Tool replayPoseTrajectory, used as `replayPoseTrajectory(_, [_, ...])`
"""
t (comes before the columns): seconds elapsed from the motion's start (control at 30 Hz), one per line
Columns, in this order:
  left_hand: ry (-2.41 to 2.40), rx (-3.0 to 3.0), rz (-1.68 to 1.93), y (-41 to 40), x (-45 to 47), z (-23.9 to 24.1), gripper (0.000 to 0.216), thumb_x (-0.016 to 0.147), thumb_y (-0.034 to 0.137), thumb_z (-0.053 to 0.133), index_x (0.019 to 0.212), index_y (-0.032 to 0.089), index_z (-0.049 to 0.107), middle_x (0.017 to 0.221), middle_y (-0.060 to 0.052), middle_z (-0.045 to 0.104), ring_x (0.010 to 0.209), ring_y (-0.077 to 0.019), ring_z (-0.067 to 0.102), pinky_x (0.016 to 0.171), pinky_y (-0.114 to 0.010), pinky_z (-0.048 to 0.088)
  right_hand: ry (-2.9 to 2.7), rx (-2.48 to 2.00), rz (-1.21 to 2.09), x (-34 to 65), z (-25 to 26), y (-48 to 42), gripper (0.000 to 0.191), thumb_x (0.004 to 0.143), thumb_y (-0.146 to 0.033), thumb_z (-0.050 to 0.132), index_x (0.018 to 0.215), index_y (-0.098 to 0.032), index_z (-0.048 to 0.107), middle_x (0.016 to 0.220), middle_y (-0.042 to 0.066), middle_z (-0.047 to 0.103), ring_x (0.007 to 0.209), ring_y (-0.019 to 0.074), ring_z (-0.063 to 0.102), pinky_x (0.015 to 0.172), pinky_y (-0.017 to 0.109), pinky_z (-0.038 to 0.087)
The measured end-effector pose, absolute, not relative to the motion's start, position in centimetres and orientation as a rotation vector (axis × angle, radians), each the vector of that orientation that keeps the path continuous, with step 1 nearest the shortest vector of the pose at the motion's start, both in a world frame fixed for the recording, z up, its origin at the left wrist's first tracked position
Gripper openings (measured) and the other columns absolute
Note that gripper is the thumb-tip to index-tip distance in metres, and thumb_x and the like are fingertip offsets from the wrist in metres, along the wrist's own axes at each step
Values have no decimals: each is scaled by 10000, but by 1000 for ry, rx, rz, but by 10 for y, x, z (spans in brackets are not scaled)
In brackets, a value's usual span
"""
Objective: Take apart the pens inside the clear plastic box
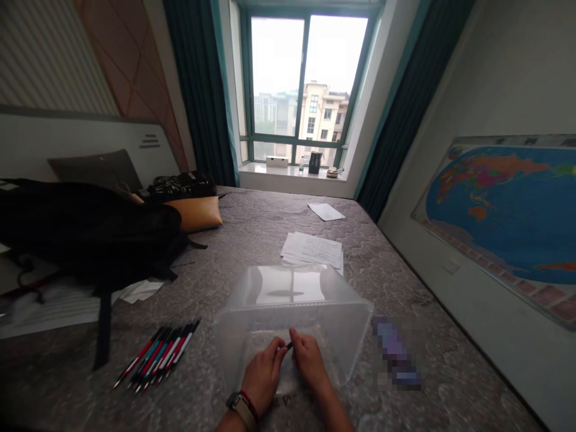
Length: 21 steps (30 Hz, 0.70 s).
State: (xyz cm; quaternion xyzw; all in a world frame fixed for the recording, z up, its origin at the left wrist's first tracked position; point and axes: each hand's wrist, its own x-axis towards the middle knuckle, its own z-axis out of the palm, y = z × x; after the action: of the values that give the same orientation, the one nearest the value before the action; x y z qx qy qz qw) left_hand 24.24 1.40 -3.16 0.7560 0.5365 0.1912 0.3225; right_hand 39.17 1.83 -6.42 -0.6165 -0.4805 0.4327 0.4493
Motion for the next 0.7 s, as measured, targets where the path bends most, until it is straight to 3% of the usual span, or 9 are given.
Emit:
replayPoseTrajectory(0.13, [1298,1938,496,17,237,-39,372,1013,392,262,944,245,597,831,-6,707,786,-156,666,664,-234,387,-1221,-1524,1120,393,-66,16,617,888,-682,389,553,-178,510,458,-19,450,445,121,417,475,256,305])
replayPoseTrajectory(0.33, [1337,2028,422,11,232,-34,313,911,514,500,1079,258,563,748,7,683,713,-189,649,597,-254,355,-1292,-1445,1184,400,-59,-5,537,912,-635,389,692,-181,574,521,-29,475,501,143,453,522,264,359])
replayPoseTrajectory(0.43, [1313,2110,379,6,234,-36,293,949,493,429,1039,267,592,827,-17,714,782,-205,671,622,-268,365,-1358,-1500,1096,403,-60,-16,504,931,-601,380,699,-194,564,551,-23,494,543,156,480,562,271,382])
replayPoseTrajectory(0.57, [1365,2153,310,1,236,-41,421,996,477,277,948,251,628,839,-46,717,791,-211,675,626,-283,372,-1506,-1551,953,404,-58,-23,462,942,-552,407,678,-197,543,620,-3,544,634,174,524,626,278,403])
replayPoseTrajectory(0.7, [1486,2137,358,4,232,-43,439,1006,443,247,947,231,627,850,-55,694,821,-216,650,683,-303,407,-1623,-1552,862,410,-47,-24,400,955,-513,407,916,-198,650,892,59,671,857,217,610,799,314,455])
